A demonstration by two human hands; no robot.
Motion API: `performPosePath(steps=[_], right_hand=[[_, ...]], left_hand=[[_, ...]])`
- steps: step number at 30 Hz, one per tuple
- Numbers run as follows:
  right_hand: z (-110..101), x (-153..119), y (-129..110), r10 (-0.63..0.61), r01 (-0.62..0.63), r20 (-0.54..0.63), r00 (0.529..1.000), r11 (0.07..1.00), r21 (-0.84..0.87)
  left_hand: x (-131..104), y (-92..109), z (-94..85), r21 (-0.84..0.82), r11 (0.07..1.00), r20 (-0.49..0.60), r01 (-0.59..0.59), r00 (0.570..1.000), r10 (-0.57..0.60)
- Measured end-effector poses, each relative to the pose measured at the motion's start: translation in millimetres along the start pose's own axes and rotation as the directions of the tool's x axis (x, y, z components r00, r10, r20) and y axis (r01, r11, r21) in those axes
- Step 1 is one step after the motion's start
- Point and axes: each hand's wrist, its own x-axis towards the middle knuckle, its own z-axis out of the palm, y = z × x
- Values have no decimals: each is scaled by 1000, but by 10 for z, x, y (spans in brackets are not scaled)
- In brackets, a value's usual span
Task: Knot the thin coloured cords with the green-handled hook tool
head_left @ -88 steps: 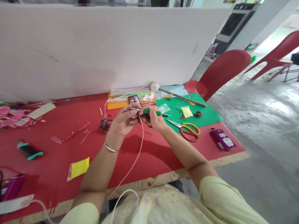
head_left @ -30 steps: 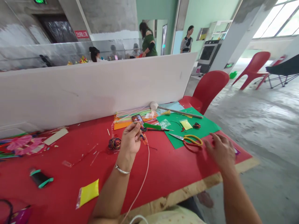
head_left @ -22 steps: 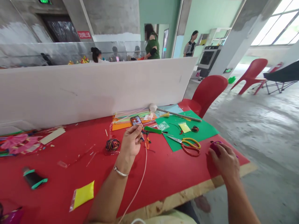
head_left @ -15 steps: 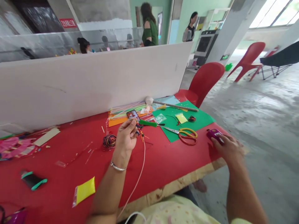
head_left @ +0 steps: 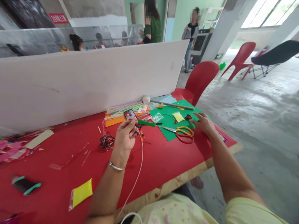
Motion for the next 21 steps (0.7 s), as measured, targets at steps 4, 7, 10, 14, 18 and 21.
performPosePath(steps=[4, 7, 10, 14, 18, 21], right_hand=[[120, 270, -16, -31, 36, 94, 995, 998, -42], [155, 324, -32, 3, 2, 82, 997, 998, -55], [187, 360, -82, 84, -82, 70, 994, 996, -24], [239, 408, -139, 142, -132, -13, 990, 946, 295], [149, 411, -51, 187, -111, -99, 977, 849, 516], [-46, 385, 108, 218, 4, -244, 945, 739, 674]], left_hand=[[19, 3, -30, 2, 1000, -7, -18, 1000, 18], [45, -5, -58, 1, 1000, -14, -27, 1000, 27], [51, -5, -53, 10, 1000, 3, -13, 1000, 13], [35, 17, -28, 17, 1000, -8, 5, 1000, -5], [49, 32, -52, -16, 1000, -34, -9, 999, 8], [75, 26, -87, -18, 1000, -32, -18, 999, 17]])
